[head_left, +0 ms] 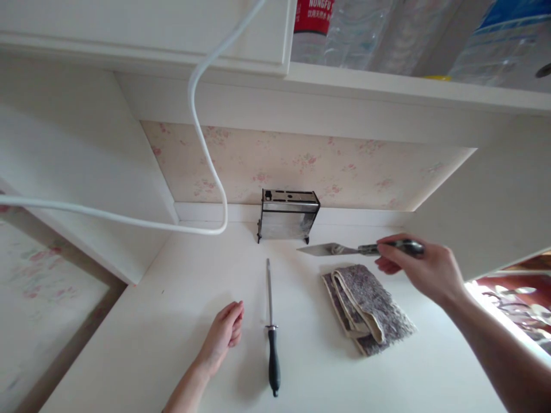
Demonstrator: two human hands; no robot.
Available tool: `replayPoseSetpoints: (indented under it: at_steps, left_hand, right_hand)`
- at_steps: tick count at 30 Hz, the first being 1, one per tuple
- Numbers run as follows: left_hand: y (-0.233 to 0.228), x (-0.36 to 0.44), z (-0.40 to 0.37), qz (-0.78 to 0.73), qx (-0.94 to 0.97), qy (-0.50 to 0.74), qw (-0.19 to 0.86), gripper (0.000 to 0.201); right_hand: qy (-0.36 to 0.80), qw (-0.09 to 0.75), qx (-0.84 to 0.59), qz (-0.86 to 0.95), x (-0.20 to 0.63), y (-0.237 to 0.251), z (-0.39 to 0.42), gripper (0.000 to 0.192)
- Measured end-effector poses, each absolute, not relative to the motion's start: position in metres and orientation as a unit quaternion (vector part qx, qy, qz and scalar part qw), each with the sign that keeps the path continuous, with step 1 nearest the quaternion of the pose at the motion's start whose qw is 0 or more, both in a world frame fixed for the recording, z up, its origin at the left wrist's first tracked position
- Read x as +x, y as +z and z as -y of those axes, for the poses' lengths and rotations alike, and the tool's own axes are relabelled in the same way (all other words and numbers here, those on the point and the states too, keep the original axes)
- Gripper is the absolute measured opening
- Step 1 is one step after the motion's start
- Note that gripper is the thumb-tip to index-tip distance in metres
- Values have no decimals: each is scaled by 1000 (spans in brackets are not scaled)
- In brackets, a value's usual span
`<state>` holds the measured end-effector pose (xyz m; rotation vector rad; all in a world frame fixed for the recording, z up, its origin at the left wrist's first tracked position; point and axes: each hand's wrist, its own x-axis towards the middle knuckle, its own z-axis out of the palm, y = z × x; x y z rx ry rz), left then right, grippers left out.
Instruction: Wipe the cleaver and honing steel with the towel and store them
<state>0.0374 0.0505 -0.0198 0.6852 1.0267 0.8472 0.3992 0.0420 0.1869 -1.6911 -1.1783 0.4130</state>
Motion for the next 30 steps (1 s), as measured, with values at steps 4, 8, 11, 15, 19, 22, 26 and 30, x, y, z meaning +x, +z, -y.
replayPoseSetpoints:
  at_steps: [4,8,11,15,19,22,26,30]
  left_hand:
    - [-20,38,-51,-465,314,386,732,44]
    - [-23,37,-50,-467,314,389,730,44]
    - [-23,37,-49,-470,314,389,728,45]
    - [-20,37,-49,-471,315,389,726,45]
    - [-17,38,-49,-473,311,390,726,45]
    - [-16,38,-49,-474,312,390,725,45]
    - [-15,39,-49,-477,317,389,721,46]
    - [-16,38,-49,-474,320,389,722,47]
  right_hand:
    - [186,606,-618,466,415,227,-80,24]
    - [180,667,-552,468,416,252,-122,17]
    - [185,668,-543,474,410,263,-146,15]
    - [197,651,-557,477,406,270,-167,15]
    - [199,638,-571,477,410,272,-179,15]
    - [195,634,-571,484,413,276,-184,15]
    - [186,615,-579,503,415,285,-189,21]
    - [174,607,-587,507,416,292,-195,25]
